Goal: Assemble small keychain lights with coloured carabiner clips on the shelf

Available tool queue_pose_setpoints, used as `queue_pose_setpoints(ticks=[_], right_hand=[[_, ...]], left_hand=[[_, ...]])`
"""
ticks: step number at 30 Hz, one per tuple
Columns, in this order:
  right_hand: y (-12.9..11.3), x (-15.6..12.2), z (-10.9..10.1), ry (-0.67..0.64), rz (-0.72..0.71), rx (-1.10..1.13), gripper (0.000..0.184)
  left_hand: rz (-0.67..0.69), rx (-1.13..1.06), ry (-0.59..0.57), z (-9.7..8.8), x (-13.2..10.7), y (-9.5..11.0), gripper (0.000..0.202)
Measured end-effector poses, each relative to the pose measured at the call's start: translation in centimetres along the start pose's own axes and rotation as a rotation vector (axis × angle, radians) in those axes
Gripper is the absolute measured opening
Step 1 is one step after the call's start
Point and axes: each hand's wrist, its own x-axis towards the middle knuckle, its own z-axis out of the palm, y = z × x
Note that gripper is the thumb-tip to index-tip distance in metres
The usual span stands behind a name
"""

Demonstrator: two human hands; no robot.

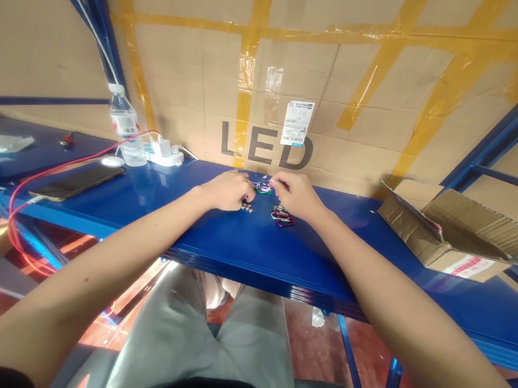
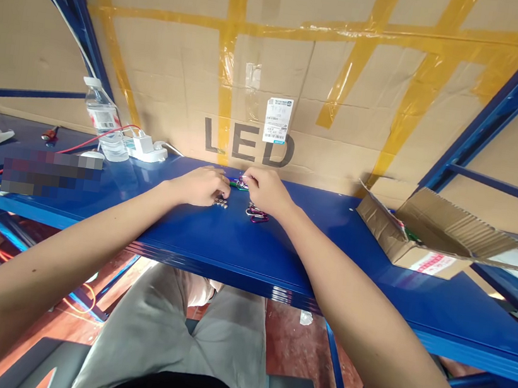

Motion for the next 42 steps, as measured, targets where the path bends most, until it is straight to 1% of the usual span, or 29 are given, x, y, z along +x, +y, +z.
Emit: queue_pose_setpoints(ticks=[4,10,13,18,25,34,42], right_hand=[[0.1,0.0,0.0,0.001,0.005,0.004,0.023],[0.1,0.0,0.0,0.01,-0.015,0.0,0.023],[0.1,0.0,-0.1,0.011,-0.019,-0.006,0.023],[0.1,0.0,-0.1,0.004,-0.007,-0.007,0.025],[0.1,0.0,-0.2,0.005,0.0,-0.004,0.023],[0.2,0.0,-0.1,0.003,-0.007,0.001,0.022],[0.1,-0.1,-0.2,-0.004,-0.005,0.003,0.023]], left_hand=[[0.053,0.032,0.013,0.0,0.0,-0.3,0.025],[0.075,0.027,0.017,-0.1,-0.1,-0.1,0.031],[0.063,0.024,0.013,0.0,-0.2,-0.1,0.029],[0.033,-0.013,0.043,0.0,-0.3,-0.2,0.028],[0.001,-0.037,0.038,0.1,-0.6,-0.6,0.028],[-0.026,0.015,0.047,0.4,-0.7,-1.0,0.033],[-0.045,-0.002,0.047,0.7,-0.7,-1.2,0.032]])
